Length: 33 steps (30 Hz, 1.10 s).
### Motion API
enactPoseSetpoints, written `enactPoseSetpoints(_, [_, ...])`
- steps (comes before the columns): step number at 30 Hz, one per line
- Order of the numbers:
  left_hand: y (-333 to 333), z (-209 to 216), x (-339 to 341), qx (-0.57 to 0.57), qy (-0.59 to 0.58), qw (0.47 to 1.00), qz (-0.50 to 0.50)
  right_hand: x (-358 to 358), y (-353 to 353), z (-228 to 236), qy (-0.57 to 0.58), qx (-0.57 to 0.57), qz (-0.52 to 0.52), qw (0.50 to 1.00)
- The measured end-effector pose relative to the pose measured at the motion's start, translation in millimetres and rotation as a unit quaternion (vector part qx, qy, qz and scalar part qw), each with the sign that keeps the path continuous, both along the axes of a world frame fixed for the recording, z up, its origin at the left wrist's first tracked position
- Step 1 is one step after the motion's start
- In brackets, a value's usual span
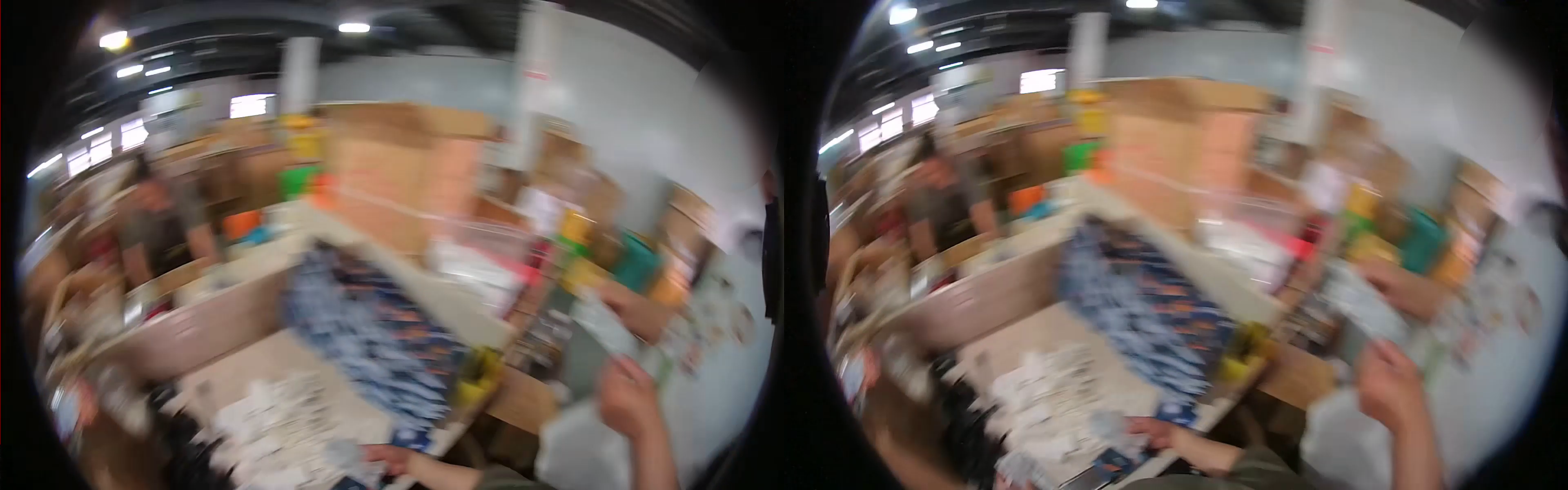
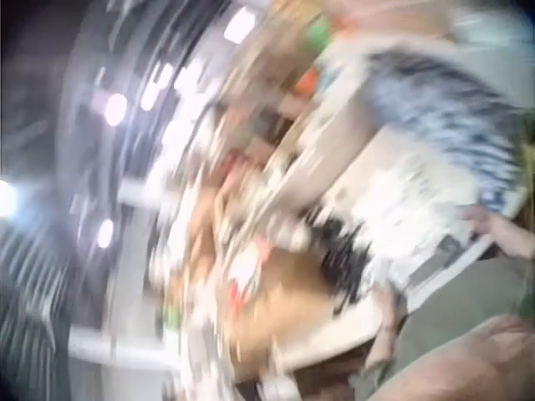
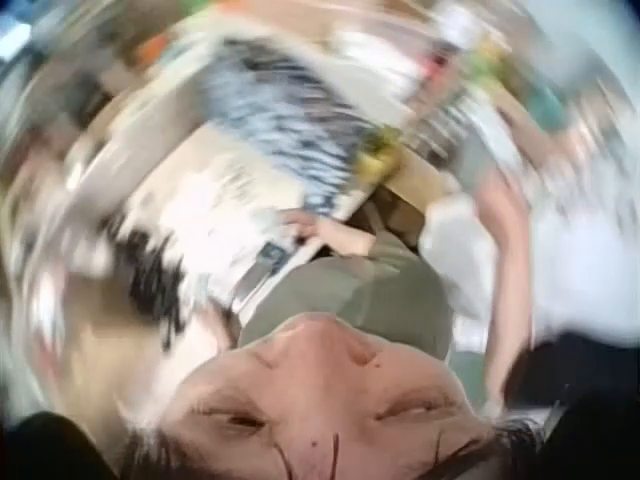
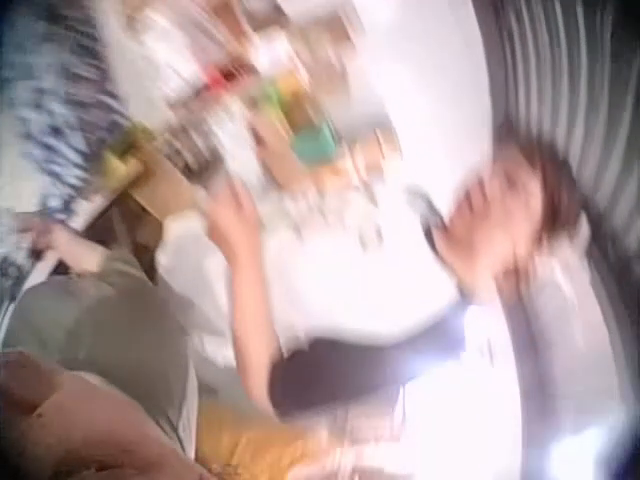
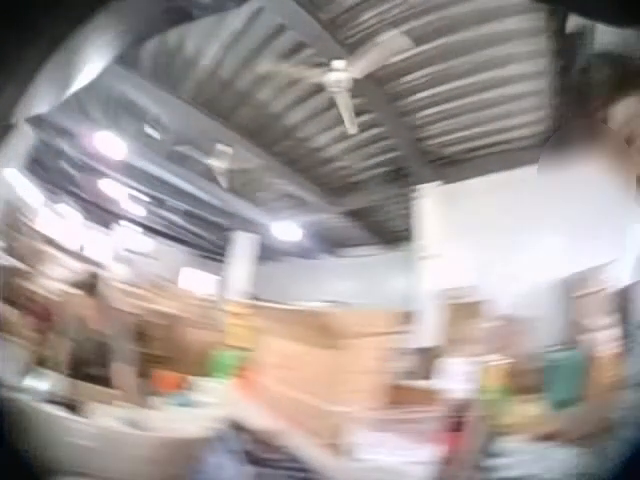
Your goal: Sorting various items including plastic sticks, hangers, and pouches and matching them with printed labels.
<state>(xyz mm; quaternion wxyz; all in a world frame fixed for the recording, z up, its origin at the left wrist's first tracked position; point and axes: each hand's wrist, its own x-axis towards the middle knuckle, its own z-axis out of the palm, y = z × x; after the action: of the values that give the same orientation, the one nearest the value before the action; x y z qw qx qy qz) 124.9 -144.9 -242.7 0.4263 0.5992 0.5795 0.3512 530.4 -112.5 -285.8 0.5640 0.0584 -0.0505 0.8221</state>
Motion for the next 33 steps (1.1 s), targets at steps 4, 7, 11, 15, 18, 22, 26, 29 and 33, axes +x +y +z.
enactPoseSetpoints(4, [34.7,6.5,25.8,0.002,0.065,0.994,0.089,9.2,-18.1,-3.0,-0.28,-0.048,0.044,0.958])
enactPoseSetpoints(7, [46.6,0.8,39.1,-0.003,-0.02,0.999,0.043,23.9,-29.9,-7.4,-0.303,-0.077,-0.008,0.95])
enactPoseSetpoints(11, [44.2,-22.5,25.0,0.1,-0.046,0.993,0.05,19.2,-31.4,-5.0,-0.261,-0.093,0.013,0.961])
enactPoseSetpoints(15, [31.4,16.4,44.7,0.113,-0.005,0.992,0.051,17.3,-32.3,-12.8,-0.241,-0.093,0.023,0.966])
enactPoseSetpoints(18, [30.4,24.6,51.5,0.136,-0.025,0.987,0.077,16.1,-28.3,-14.5,-0.242,-0.074,0.027,0.967])
enactPoseSetpoints(22, [32.5,25.0,58.1,0.109,-0.039,0.985,0.132,15.9,-27.8,-8.5,-0.247,-0.097,0.02,0.964])
enactPoseSetpoints(26, [35.3,25.7,57.2,0.098,-0.053,0.985,0.13,17.6,-26.2,-3.1,-0.226,-0.066,0.035,0.971])
enactPoseSetpoints(29, [36.6,17.4,54.6,0.126,-0.083,0.981,0.124,12.9,-26.4,-5.6,-0.216,-0.069,0.041,0.973])
enactPoseSetpoints(33, [32.5,20.6,55.9,0.102,-0.114,0.98,0.13,8.9,-28.3,-3.9,-0.225,-0.097,0.026,0.969])
